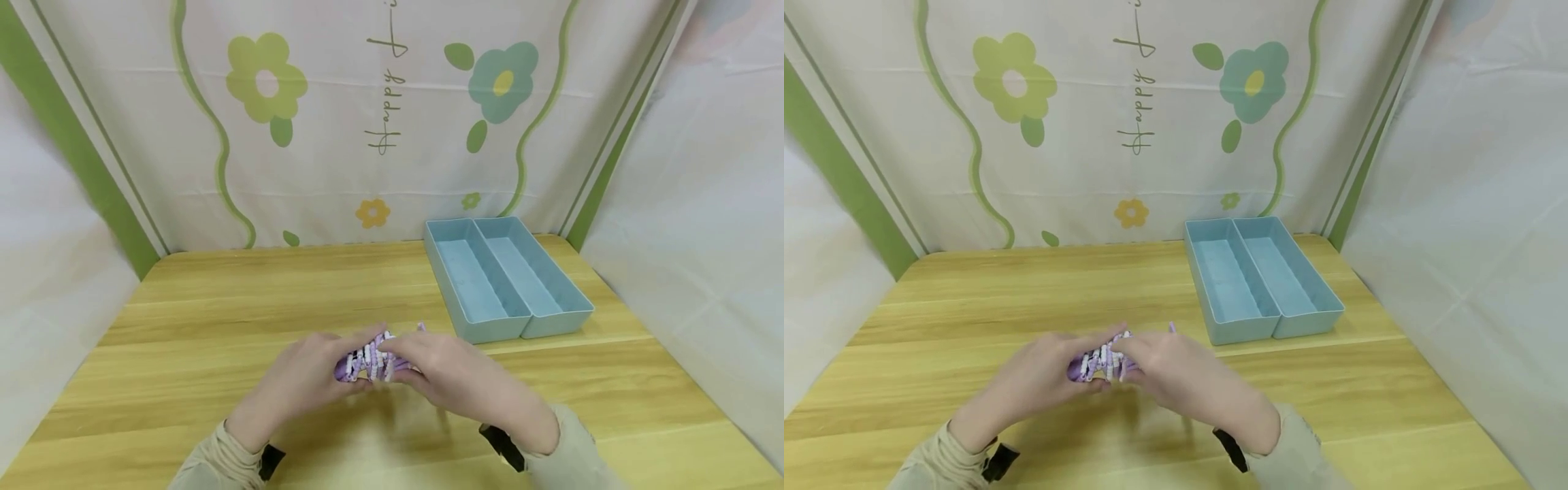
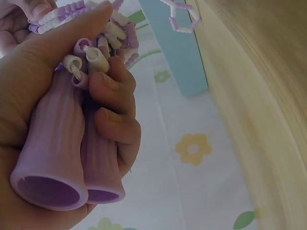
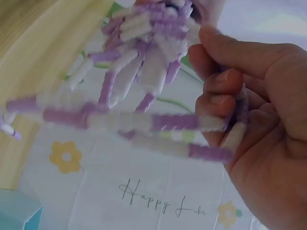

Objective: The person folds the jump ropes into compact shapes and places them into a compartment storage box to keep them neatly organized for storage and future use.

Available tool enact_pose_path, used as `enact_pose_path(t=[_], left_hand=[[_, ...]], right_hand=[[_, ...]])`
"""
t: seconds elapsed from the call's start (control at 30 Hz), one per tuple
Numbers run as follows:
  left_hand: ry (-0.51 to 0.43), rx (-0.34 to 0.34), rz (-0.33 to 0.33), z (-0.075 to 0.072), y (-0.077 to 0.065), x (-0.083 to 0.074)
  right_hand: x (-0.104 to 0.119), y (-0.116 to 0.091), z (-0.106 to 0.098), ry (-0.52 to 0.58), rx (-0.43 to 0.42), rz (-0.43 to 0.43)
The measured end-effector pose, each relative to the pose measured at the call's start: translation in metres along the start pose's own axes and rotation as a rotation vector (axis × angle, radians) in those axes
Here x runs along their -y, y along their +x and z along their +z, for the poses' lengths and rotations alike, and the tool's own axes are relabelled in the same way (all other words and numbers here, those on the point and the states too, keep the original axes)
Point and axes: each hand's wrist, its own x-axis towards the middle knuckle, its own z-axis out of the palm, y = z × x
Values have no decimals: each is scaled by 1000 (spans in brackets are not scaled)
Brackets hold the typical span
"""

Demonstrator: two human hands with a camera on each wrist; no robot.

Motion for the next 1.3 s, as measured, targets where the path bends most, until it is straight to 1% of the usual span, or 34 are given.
enact_pose_path(t=[0.1, 0.23, 0.33, 0.4, 0.6, 0.8, 1.0, 1.23, 1.3], left_hand=[[29, 26, 47, 0, 1, -1], [57, 52, 67, 1, 1, -5], [58, 48, 64, 2, 0, -6], [50, 43, 69, 3, 0, -6], [17, 34, 87, 3, 0, -5], [36, 31, 113, 3, 1, -5], [25, 36, 93, 3, 0, -4], [12, 29, 121, 3, 1, 0], [3, 31, 129, 3, 1, 1]], right_hand=[[-9, -1, -1, 73, -34, 6], [-20, -1, 0, 197, -90, -5], [-25, 0, 0, 288, -93, -22], [-28, 0, 0, 316, -81, -31], [-32, -1, -4, 337, -48, -4], [-36, 0, -7, 367, -56, 20], [-42, -1, -5, 387, -71, 69], [-48, -4, -5, 420, 7, 107], [-50, -4, -5, 441, 18, 111]])
